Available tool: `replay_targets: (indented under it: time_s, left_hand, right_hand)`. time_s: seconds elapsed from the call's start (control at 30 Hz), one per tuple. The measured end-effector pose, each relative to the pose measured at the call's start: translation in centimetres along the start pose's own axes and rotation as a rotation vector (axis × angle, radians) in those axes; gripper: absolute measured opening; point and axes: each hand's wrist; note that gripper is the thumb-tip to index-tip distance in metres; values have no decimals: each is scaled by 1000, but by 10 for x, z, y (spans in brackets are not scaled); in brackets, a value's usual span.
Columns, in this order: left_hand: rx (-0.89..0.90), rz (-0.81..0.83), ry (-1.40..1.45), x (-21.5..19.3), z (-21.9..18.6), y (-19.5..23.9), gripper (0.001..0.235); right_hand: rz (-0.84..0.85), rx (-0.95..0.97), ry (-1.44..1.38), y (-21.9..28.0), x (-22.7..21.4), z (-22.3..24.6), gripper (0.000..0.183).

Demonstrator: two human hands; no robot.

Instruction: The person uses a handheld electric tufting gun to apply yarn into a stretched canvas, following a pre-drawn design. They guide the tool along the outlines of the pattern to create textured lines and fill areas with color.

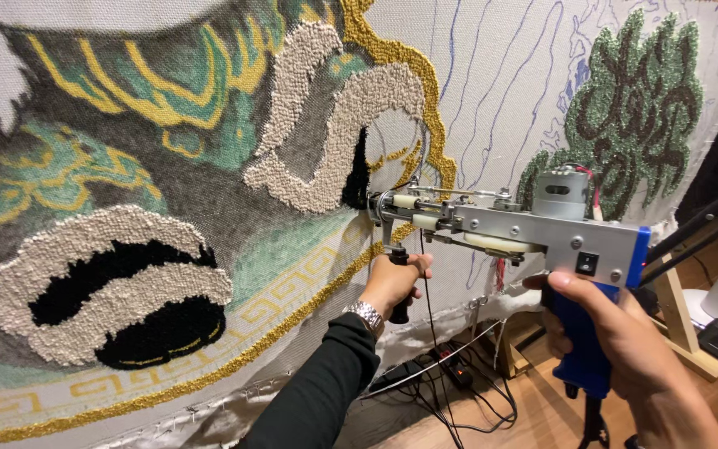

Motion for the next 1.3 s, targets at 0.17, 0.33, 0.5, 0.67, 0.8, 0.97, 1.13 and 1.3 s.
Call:
replay_targets:
  time_s: [0.17,0.33,0.5,0.67,0.8,0.97,1.13,1.3]
  left_hand:
    - [-8,-20,-30,-24,3,-8,33]
    - [-11,-13,-51,-34,10,-20,35]
    - [-10,-11,-69,-39,13,-27,38]
    - [-22,-24,-55,-42,6,-29,40]
    - [1,-20,-64,-44,0,-30,43]
    - [-2,-26,-126,-46,-7,-25,43]
    - [-27,-22,-148,-47,-11,-23,43]
    - [7,-36,-155,-49,-12,-28,44]
  right_hand:
    - [0,-64,-37,12,39,-9,35]
    - [-22,-33,-86,20,58,-19,32]
    - [-13,-43,-82,20,65,-26,34]
    - [-9,-61,-99,18,69,-27,35]
    - [-5,-62,-107,19,73,-23,36]
    - [-44,-32,-83,21,76,-15,34]
    - [-29,-58,-126,19,75,-17,35]
    - [5,-112,-188,14,72,-21,34]
Point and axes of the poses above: each hand's wrist, its own y-axis away from the middle knuckle, its own x-axis out of the palm, z = x × y, and after that the axes turned 4 degrees about -y, right-handed
